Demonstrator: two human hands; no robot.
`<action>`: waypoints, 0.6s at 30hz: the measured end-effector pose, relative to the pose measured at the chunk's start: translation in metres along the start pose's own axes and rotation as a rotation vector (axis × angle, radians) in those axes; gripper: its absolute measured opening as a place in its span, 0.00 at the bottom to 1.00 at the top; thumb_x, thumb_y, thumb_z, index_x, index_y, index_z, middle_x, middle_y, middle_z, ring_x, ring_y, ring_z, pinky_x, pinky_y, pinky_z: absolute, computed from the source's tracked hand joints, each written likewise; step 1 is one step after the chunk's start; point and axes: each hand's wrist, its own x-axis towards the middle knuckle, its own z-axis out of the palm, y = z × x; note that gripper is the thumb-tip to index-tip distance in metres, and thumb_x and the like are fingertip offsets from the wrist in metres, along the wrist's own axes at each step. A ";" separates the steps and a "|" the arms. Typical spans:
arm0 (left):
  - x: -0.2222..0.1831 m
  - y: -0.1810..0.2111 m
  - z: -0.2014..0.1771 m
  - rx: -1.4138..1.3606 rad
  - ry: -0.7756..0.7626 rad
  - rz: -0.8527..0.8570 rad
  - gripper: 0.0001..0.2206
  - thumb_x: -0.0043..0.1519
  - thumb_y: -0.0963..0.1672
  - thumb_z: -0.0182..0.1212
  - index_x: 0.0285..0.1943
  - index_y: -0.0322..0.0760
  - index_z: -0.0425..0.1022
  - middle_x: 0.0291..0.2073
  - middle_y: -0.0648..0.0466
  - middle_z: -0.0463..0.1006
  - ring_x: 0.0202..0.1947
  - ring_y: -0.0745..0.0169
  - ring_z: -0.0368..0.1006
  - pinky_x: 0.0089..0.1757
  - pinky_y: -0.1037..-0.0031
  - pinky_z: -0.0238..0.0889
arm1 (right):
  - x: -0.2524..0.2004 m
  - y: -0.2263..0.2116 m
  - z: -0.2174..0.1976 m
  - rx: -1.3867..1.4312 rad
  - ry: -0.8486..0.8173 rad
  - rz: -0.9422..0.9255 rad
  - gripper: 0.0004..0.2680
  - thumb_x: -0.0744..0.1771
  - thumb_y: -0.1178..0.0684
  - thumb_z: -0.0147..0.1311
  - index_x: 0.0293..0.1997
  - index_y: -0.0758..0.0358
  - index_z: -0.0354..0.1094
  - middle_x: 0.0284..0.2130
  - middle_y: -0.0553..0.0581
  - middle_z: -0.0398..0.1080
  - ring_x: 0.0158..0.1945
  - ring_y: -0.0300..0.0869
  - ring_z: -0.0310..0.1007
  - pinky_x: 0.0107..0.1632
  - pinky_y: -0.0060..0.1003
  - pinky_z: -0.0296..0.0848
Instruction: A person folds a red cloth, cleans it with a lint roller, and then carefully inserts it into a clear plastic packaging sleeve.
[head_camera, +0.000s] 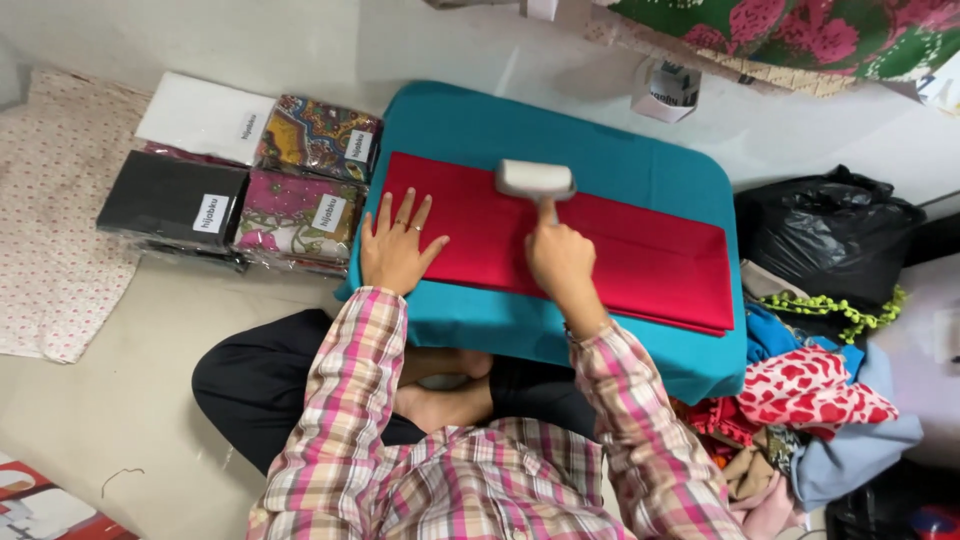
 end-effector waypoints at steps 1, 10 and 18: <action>0.001 0.000 -0.001 -0.009 -0.015 -0.005 0.35 0.66 0.66 0.36 0.82 0.63 0.48 0.80 0.64 0.47 0.78 0.45 0.41 0.66 0.41 0.38 | 0.004 0.005 -0.004 0.018 -0.032 0.026 0.25 0.67 0.43 0.48 0.73 0.56 0.50 0.32 0.67 0.77 0.39 0.62 0.81 0.39 0.60 0.77; -0.004 0.010 -0.032 -0.041 -0.120 -0.030 0.47 0.54 0.72 0.42 0.82 0.62 0.45 0.80 0.60 0.45 0.79 0.47 0.36 0.67 0.42 0.35 | -0.166 0.016 -0.091 -0.075 -0.331 0.000 0.26 0.67 0.41 0.38 0.76 0.52 0.46 0.32 0.64 0.77 0.39 0.63 0.82 0.41 0.59 0.78; -0.002 0.013 -0.043 -0.039 -0.181 -0.039 0.50 0.52 0.72 0.44 0.82 0.60 0.44 0.81 0.60 0.44 0.80 0.47 0.34 0.68 0.42 0.33 | -0.031 0.076 -0.017 -0.056 -0.018 0.117 0.24 0.69 0.42 0.40 0.76 0.53 0.49 0.32 0.67 0.76 0.40 0.64 0.81 0.41 0.59 0.77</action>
